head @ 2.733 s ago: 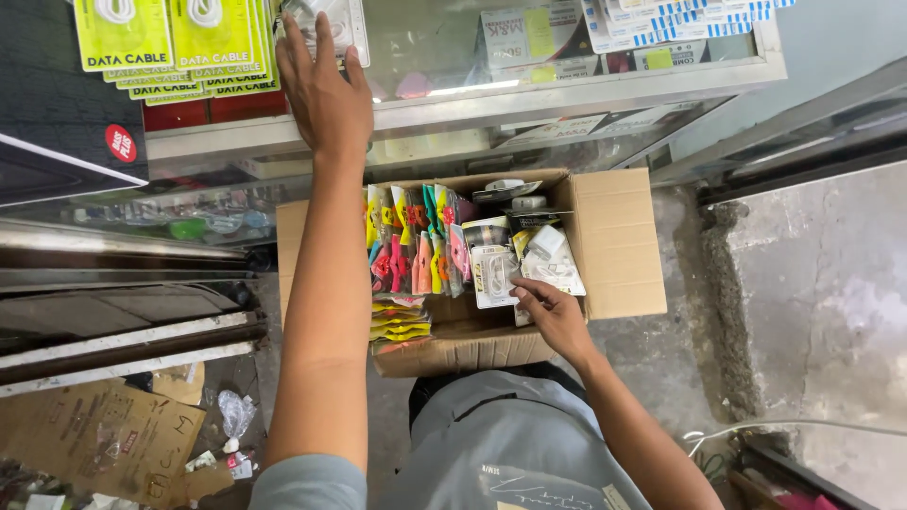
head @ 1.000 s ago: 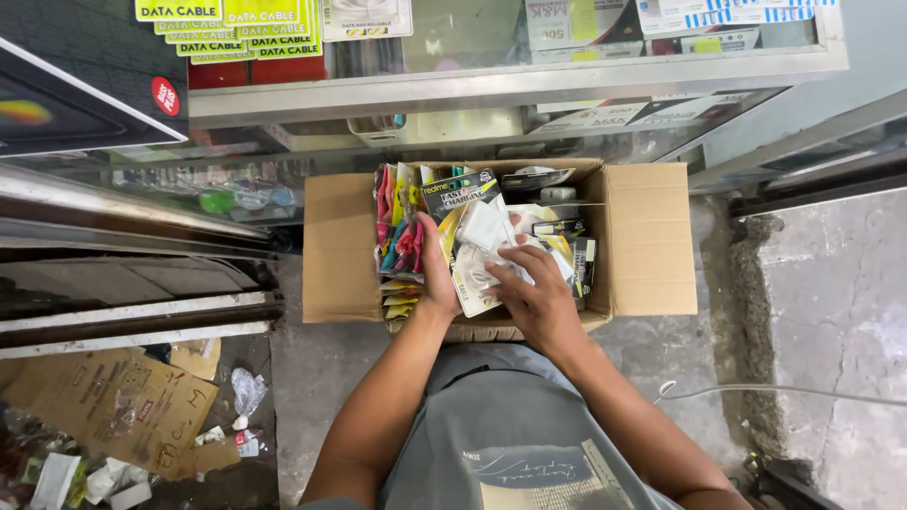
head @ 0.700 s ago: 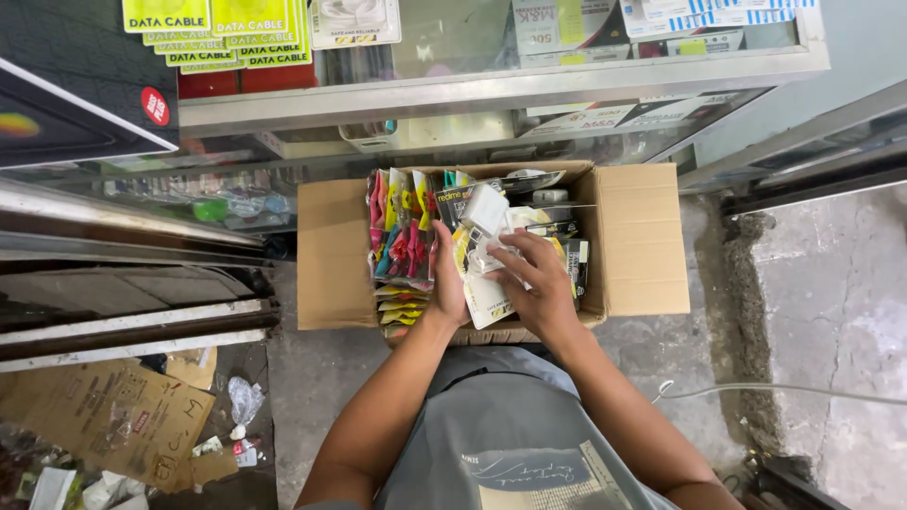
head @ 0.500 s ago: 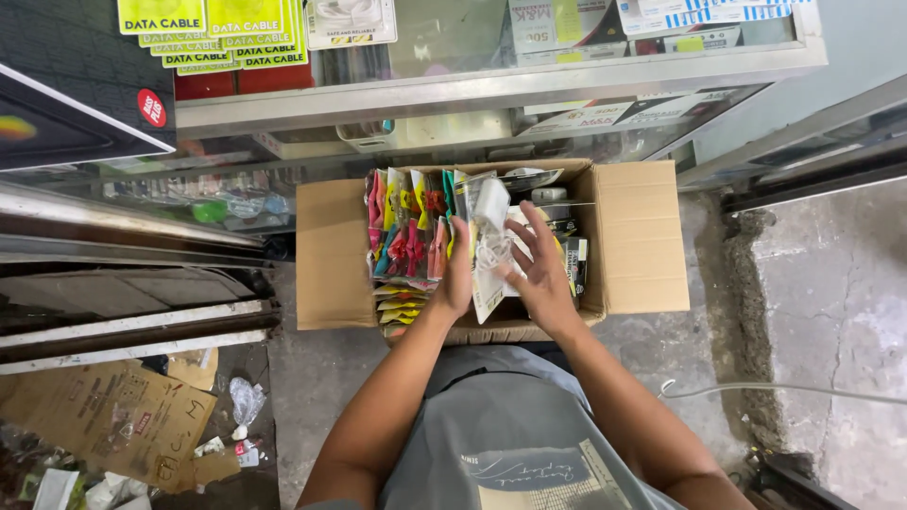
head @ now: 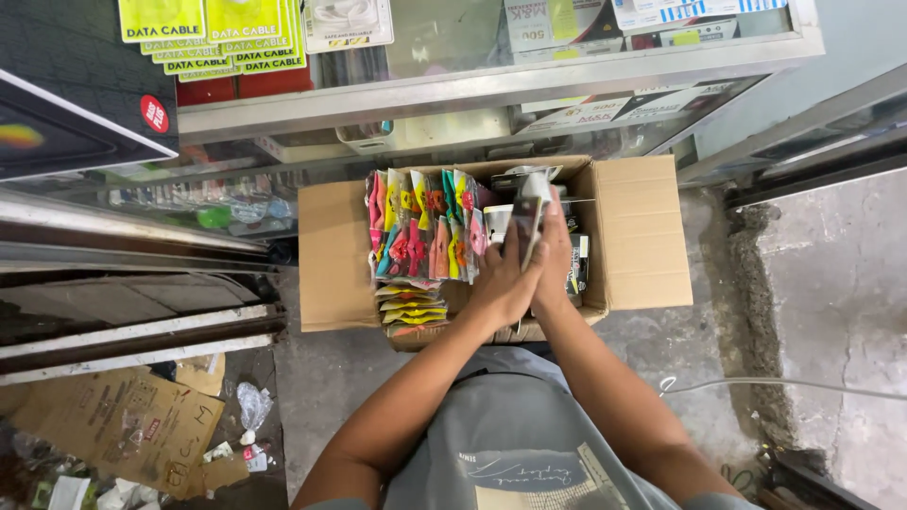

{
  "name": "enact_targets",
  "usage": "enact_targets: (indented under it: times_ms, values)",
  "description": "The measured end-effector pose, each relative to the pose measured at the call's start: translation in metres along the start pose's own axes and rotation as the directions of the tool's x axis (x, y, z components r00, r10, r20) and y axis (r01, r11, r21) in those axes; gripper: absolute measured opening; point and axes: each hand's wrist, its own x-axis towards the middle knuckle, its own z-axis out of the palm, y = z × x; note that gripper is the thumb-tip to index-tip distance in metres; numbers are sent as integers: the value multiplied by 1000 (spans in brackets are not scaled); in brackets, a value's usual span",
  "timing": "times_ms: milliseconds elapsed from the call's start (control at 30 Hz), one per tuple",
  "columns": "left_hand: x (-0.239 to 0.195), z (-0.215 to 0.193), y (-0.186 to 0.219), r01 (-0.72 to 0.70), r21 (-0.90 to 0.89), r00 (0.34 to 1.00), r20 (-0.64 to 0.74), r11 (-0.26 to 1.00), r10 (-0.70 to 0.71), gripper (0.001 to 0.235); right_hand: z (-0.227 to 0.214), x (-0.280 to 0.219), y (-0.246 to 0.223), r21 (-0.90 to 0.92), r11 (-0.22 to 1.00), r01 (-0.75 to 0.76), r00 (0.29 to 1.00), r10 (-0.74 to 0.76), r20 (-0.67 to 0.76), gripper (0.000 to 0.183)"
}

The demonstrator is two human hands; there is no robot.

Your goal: Sorting and inspecting electronic accessories like charging heads and cables in a retail stock box.

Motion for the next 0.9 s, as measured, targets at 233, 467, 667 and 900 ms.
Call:
enact_targets:
  times_ms: [233, 467, 667, 900]
  values:
    - [-16, 25, -23, -91, 82, 995, 58, 992, 87, 110, -33, 44, -5, 113, 989, -94, 994, 99, -39, 61]
    - [14, 7, -56, -142, -537, 960, 131, 832, 248, 83, -65, 58, -29, 718, 676, -167, 985, 146, 92, 55]
    - [73, 36, -97, -164, -700, 985, -81, 695, 151, 52, -66, 39, -56, 835, 481, -267, 949, 280, 142, 72]
    - [40, 19, -51, -271, -132, 893, -403, 953, 198, 69, -65, 23, -45, 673, 635, -380, 924, 296, 243, 70]
